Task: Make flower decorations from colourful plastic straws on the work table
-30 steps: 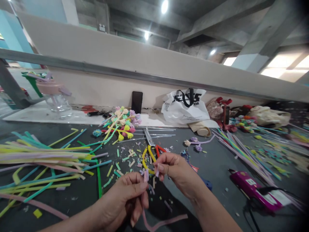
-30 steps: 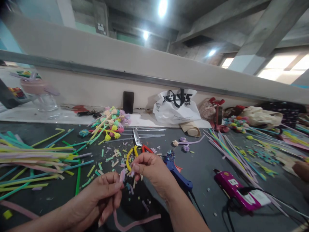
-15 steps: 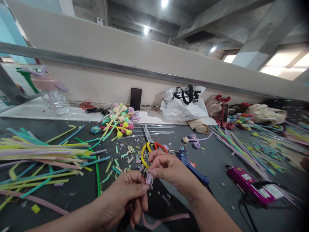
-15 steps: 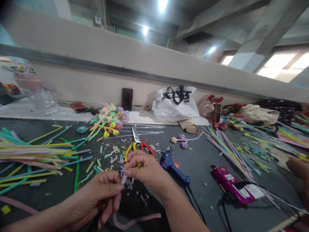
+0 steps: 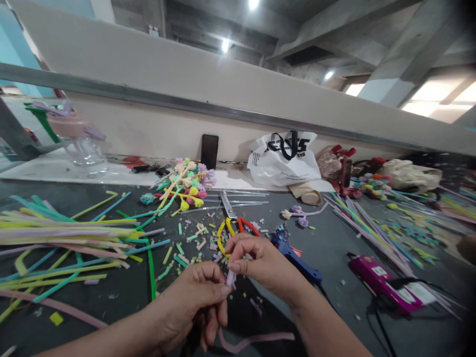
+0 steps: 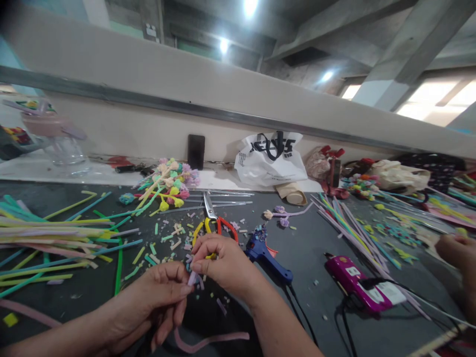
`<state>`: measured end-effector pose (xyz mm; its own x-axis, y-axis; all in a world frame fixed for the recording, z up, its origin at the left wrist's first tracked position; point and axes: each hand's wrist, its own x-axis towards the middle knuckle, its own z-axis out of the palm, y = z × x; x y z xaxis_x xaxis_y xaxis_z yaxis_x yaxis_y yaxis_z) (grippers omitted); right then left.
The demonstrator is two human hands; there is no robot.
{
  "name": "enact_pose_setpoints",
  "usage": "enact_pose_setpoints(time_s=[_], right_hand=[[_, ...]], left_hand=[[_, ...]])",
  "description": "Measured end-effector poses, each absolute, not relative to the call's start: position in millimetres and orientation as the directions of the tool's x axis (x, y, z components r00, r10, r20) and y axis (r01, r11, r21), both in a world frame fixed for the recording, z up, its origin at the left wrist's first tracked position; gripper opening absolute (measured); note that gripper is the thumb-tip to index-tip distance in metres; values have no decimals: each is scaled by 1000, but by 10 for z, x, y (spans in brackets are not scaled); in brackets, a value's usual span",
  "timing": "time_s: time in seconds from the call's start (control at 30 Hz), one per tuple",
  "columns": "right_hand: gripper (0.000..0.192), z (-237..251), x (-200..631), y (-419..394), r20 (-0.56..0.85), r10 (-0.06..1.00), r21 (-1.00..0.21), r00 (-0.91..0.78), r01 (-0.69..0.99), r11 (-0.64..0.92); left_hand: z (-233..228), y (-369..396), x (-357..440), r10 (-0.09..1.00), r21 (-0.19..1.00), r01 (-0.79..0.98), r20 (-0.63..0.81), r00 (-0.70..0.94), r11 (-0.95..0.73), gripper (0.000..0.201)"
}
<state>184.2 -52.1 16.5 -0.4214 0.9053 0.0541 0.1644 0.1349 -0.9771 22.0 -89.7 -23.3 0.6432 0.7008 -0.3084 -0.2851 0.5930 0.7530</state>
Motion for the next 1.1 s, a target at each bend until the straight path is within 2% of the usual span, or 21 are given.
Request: enact_pose_setpoints(time_s=[0.37,0.6,0.83,1.0,1.1], right_hand=[[10,163,1861,-537,77,887,-938,-456,268,219],[10,159,1876,-522,78,883,-937,-463,269,223],[10,194,1861,-543,27,888,-958,-459,242,154],[23,202,1955,-491,-34,931,-959,-364,273,72],[24,176,2009,-464,-97,904,-947,-416,317,45]], left_hand=[[-263,-896,213,694,769,-249,-323,643,589,13],[-172,-906,237,696,786,-213,-344,630,581,20],[-192,-918,253,716,799,-212,-343,608,563,21],[-246,-927,266,738,802,-224,-347,579,553,20],[-260,-932,268,745,804,-234,-338,575,546,21]])
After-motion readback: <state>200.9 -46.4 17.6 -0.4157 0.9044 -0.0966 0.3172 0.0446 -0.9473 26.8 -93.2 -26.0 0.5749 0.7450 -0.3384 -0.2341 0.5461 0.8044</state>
